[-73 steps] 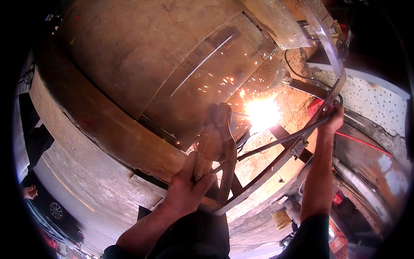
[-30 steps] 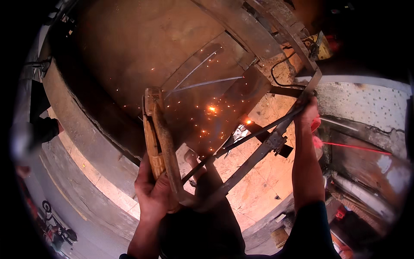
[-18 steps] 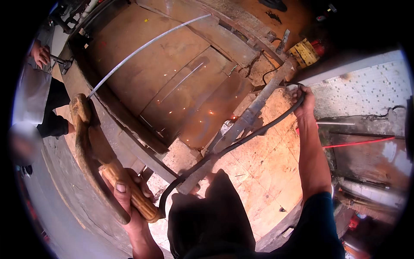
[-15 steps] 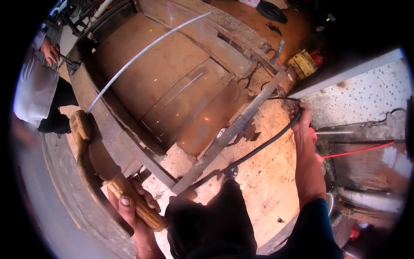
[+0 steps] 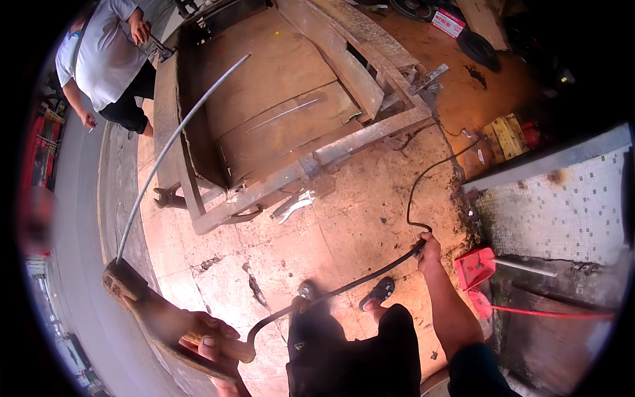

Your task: The person welds a metal frame using a welding torch, creating bright sparks and molten metal. They hold the frame steady with one hand while operating the torch with the other, moving along the joints to secure the structure.

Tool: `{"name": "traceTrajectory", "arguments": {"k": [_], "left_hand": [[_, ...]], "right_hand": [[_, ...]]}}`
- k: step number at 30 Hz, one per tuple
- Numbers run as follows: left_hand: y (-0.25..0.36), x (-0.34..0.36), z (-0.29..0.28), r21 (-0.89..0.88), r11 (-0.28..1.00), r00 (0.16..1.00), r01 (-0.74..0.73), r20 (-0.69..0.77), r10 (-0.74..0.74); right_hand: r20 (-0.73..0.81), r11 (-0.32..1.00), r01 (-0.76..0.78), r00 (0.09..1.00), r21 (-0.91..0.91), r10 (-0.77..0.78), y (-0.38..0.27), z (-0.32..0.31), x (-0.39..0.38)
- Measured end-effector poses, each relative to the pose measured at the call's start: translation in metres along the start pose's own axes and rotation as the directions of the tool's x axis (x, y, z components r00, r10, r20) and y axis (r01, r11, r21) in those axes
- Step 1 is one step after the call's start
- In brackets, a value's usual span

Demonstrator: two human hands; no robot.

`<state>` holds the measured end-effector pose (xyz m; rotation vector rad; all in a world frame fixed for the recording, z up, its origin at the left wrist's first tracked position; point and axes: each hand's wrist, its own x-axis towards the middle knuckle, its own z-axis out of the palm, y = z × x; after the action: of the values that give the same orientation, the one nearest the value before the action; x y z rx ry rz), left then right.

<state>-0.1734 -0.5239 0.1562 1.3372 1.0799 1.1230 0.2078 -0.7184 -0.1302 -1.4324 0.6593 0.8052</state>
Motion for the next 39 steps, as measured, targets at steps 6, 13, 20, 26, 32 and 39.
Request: {"name": "traceTrajectory", "arguments": {"k": [6,13,20,26,32,39], "left_hand": [[-0.107,-0.122,-0.034,0.203,0.966,0.986,0.161,-0.065,-0.150],[-0.185,-0.242,-0.034,0.182,0.927,0.943,0.329,-0.107,-0.314],[-0.188,-0.273,0.085,0.336,0.887,0.930,0.318,-0.293,-0.222],[-0.281,-0.280,0.118,0.411,0.891,0.970,0.193,-0.217,-0.110],[-0.400,-0.278,0.116,0.400,0.912,0.975,-0.088,-0.153,0.162],[-0.555,-0.335,0.023,-0.085,0.993,0.939,0.087,-0.324,-0.111]], "right_hand": [[0.122,0.989,0.020,0.992,-0.150,-0.002,0.038,-0.042,0.040],[0.318,0.915,0.109,0.948,-0.389,0.022,0.090,-0.041,0.111],[0.486,0.845,0.135,0.859,-0.518,0.161,0.112,-0.056,0.116],[0.695,0.899,0.243,0.714,-0.364,0.089,0.170,-0.046,0.155],[0.802,0.870,0.416,0.596,-0.265,-0.040,0.275,-0.004,0.223],[0.904,0.387,0.901,0.011,-0.195,0.428,0.335,0.004,0.283]]}}
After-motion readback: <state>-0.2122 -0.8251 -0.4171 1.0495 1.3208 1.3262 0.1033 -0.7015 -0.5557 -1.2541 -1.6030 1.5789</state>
